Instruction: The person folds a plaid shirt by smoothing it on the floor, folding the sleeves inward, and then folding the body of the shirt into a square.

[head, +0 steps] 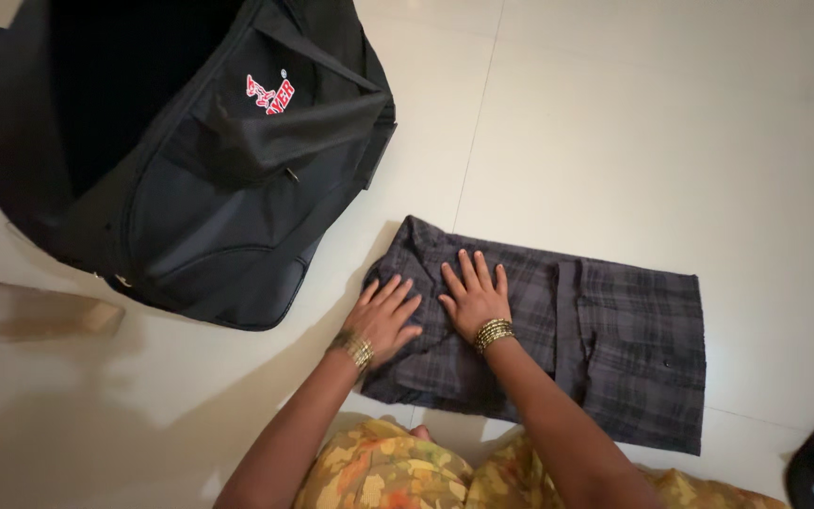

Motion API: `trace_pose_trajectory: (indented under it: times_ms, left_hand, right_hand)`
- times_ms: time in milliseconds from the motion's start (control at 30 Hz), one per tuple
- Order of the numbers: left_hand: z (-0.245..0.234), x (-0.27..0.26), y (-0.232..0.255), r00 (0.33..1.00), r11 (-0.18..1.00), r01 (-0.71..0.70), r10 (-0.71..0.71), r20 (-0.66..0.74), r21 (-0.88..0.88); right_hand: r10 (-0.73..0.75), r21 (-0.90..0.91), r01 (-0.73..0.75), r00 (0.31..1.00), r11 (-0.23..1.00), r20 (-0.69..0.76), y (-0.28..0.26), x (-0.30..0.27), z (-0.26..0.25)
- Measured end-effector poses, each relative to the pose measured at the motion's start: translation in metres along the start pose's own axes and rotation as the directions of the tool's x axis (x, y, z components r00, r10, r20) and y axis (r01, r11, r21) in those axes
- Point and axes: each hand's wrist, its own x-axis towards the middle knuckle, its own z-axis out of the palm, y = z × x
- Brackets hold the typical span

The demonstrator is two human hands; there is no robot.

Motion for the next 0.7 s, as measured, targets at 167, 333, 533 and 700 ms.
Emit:
trace_pose_trajectory:
  times_ms: [167,333,533,700]
  left_hand:
    - [0.05,-0.112,0.007,0.876,0.99,-0.14,0.136,-0.462,0.024]
    - [0.147,-0.161,0.033,0.839,0.988,0.028,0.06,-0.541,0.152]
    - [0.109,-0.159,0.078,0.658,0.986,0.147,-0.034,-0.752,0.083]
    - [0.074,-0.16,0.077,0.822,0.977,-0.09,0.182,-0.54,0.191]
  right_hand:
    - [-0.002,0.023,0.0,0.997,1.0,0.076,-0.003,-0.025,-0.014]
    - [-0.016,0.0,0.017,0.989,1.0,0.145,-0.042,-0.127,-0.025]
    - [-0.015,0.114,-0.028,0.935,0.993,0.354,-0.036,-0.113,-0.036]
    - [0.077,0.235,-0.015,0.964,0.972,-0.254,-0.033,-0.074,-0.014]
